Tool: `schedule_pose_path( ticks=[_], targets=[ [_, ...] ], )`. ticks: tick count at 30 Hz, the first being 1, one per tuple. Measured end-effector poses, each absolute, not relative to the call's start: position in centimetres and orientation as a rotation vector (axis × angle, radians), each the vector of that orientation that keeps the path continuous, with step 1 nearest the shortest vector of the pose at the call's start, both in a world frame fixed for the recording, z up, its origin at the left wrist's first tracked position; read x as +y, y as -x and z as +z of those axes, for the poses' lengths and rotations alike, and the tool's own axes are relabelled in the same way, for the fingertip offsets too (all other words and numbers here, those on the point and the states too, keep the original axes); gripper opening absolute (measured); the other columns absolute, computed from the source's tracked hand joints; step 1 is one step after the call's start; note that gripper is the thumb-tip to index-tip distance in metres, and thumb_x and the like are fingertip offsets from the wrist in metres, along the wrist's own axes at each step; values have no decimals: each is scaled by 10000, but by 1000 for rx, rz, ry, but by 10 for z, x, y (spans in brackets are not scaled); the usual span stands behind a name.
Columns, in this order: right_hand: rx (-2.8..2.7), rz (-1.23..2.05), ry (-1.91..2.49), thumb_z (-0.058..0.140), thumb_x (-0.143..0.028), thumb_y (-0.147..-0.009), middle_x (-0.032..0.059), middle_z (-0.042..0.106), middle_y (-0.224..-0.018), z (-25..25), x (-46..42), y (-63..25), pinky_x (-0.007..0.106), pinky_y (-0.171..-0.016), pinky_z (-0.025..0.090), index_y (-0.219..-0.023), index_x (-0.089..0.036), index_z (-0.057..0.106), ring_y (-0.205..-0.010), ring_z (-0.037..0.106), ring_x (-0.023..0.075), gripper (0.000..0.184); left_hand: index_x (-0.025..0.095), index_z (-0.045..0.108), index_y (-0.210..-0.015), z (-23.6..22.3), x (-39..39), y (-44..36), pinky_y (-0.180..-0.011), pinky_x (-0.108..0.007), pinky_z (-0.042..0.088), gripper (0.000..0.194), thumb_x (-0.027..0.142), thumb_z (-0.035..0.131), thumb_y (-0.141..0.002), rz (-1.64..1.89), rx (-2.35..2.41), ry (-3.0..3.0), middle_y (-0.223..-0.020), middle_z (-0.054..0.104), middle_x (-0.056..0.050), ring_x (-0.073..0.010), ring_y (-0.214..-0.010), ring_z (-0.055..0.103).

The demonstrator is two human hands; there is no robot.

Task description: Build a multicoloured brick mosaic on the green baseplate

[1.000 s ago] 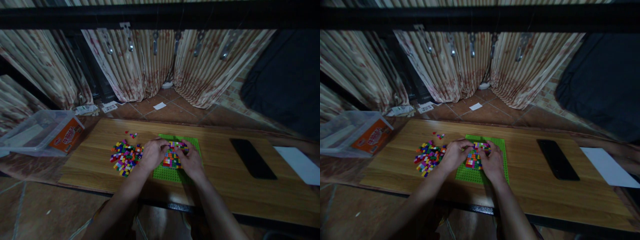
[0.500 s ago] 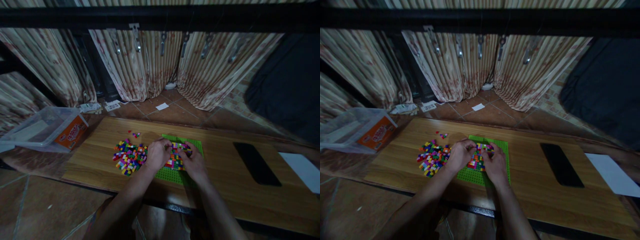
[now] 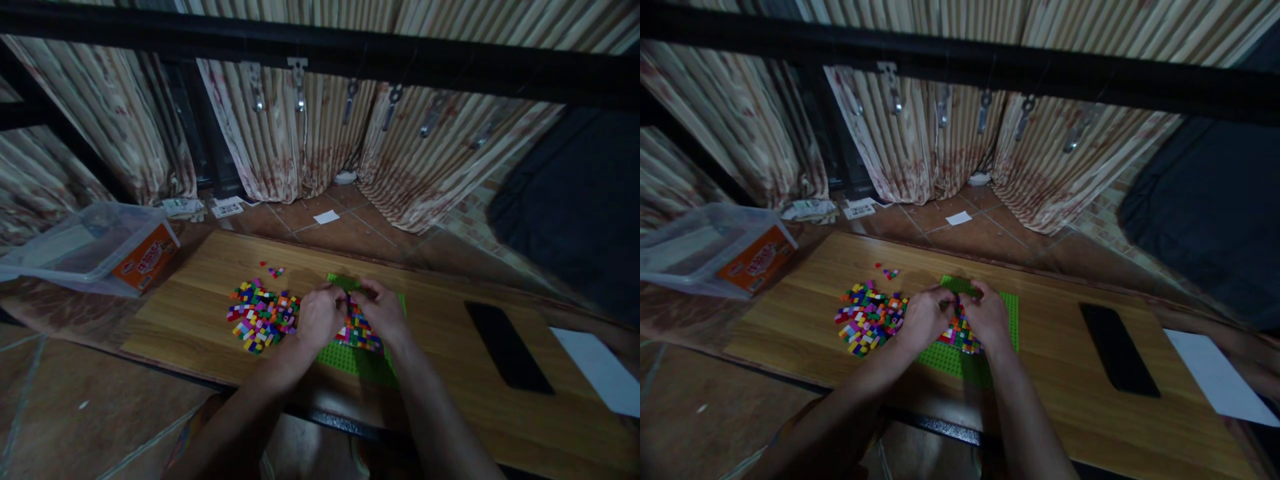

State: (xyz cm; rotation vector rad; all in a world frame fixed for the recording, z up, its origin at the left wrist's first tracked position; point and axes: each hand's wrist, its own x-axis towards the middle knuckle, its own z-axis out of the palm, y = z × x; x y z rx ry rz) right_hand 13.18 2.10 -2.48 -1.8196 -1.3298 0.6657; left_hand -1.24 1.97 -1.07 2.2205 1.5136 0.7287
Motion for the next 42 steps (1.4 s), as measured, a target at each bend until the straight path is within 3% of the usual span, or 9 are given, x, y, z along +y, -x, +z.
schedule_pose_path(
  ticks=[23, 30, 36, 42],
  targets=[
    [-1202, 750, 1814, 635, -439, -682, 67, 717, -830, -34, 10, -129, 342, -678, 486, -1008, -165, 704, -732, 647, 223, 431, 205, 665, -802, -12, 13, 5, -749, -255, 508, 224, 213, 452, -870, 713, 1592, -2198, -859, 683, -41, -167, -802, 648],
    [-1230, 699, 1796, 630, -523, -695, 83, 717, -925, -39, 6, -132, 372, -748, 496, -1067, -183, 686, -825, 657, 241, 507, 223, 695, -895, -4, 24, 31, -747, -243, 508, 233, 208, 465, -856, 763, 1497, -2164, -884, 712, -21, -152, -789, 658],
    [-1174, 768, 1806, 634, -570, -710, 78, 718, -935, -35, -1, -138, 383, -746, 512, -1114, -205, 662, -836, 670, 250, 545, 180, 719, -931, 2, 54, 99, -772, -236, 503, 311, 81, 496, -739, 534, 1495, -2183, -919, 726, -38, -157, -844, 661],
    [-1213, 710, 1844, 631, -551, -722, 84, 715, -968, -32, -1, -139, 397, -788, 499, -1114, -196, 665, -868, 665, 254, 529, 234, 737, -876, -4, 52, 103, -810, -243, 498, 294, 122, 582, -652, 385, 1454, -2216, -923, 731, -13, -169, -885, 653]
  ],
)
